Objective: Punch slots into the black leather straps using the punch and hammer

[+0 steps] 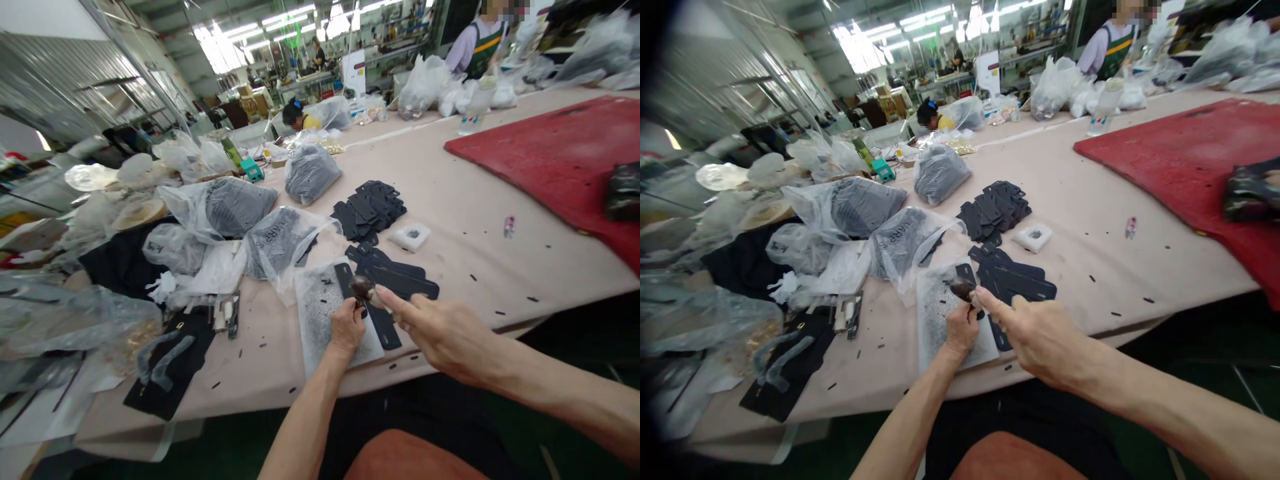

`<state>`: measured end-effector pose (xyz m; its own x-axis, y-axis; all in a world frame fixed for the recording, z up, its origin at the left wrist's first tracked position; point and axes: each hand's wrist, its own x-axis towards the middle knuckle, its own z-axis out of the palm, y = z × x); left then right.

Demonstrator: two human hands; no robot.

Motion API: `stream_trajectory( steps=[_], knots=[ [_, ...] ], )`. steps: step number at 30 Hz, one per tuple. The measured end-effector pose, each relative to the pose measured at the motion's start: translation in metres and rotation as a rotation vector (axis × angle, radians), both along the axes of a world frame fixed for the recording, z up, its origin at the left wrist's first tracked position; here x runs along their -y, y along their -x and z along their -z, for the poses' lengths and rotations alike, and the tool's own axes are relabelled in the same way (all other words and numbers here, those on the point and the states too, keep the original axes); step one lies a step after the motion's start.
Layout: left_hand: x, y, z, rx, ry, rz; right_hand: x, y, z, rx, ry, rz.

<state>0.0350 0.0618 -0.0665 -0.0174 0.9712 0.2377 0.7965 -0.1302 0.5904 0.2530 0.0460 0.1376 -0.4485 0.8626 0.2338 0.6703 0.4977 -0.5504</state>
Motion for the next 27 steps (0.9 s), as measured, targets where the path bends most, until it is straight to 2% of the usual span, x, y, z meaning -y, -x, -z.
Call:
stream_trajectory(
  steps=[2, 4, 7, 9, 11, 13, 15, 17, 19, 20, 21, 24, 27],
  knots=[
    [0.000, 0.000, 0.000, 0.011, -0.011, -0.005, -0.005, -0.012, 0.014, 0.001, 0.109, -0.042],
    [-0.001, 0.001, -0.001, 0.034, -0.011, -0.012, -0.009, -0.031, 0.028, -0.116, 0.309, 0.049],
    [0.000, 0.001, -0.003, 0.061, 0.016, -0.008, -0.014, -0.065, 0.061, -0.463, 0.635, 0.372],
    [0.000, 0.002, -0.003, 0.077, 0.033, 0.002, -0.017, -0.089, 0.093, -0.677, 0.727, 0.605],
    [0.000, 0.003, -0.002, 0.100, 0.036, 0.007, -0.021, -0.114, 0.126, -0.791, 0.740, 0.787],
    [0.000, 0.003, 0.000, 0.122, 0.030, 0.005, -0.025, -0.138, 0.151, -0.753, 0.709, 0.899],
    [-0.001, 0.004, 0.002, 0.137, 0.021, 0.002, -0.029, -0.154, 0.166, -0.520, 0.567, 0.908],
    [-0.001, 0.004, 0.004, 0.148, 0.011, 0.003, -0.034, -0.155, 0.169, -0.170, 0.294, 0.869],
    [-0.002, 0.004, 0.004, 0.151, 0.007, 0.001, -0.039, -0.134, 0.164, 0.101, 0.057, 0.820],
    [-0.002, 0.003, 0.004, 0.150, 0.006, 0.001, -0.041, -0.114, 0.161, 0.163, 0.016, 0.786],
    [-0.002, 0.003, 0.004, 0.150, 0.006, 0.001, -0.044, -0.091, 0.158, 0.148, 0.043, 0.725],
    [-0.002, 0.004, 0.004, 0.150, 0.004, -0.001, -0.047, -0.008, 0.155, -0.082, 0.335, 0.420],
    [-0.001, 0.005, 0.004, 0.150, 0.009, -0.005, -0.044, 0.059, 0.164, -0.138, 0.504, 0.315]
  ],
)
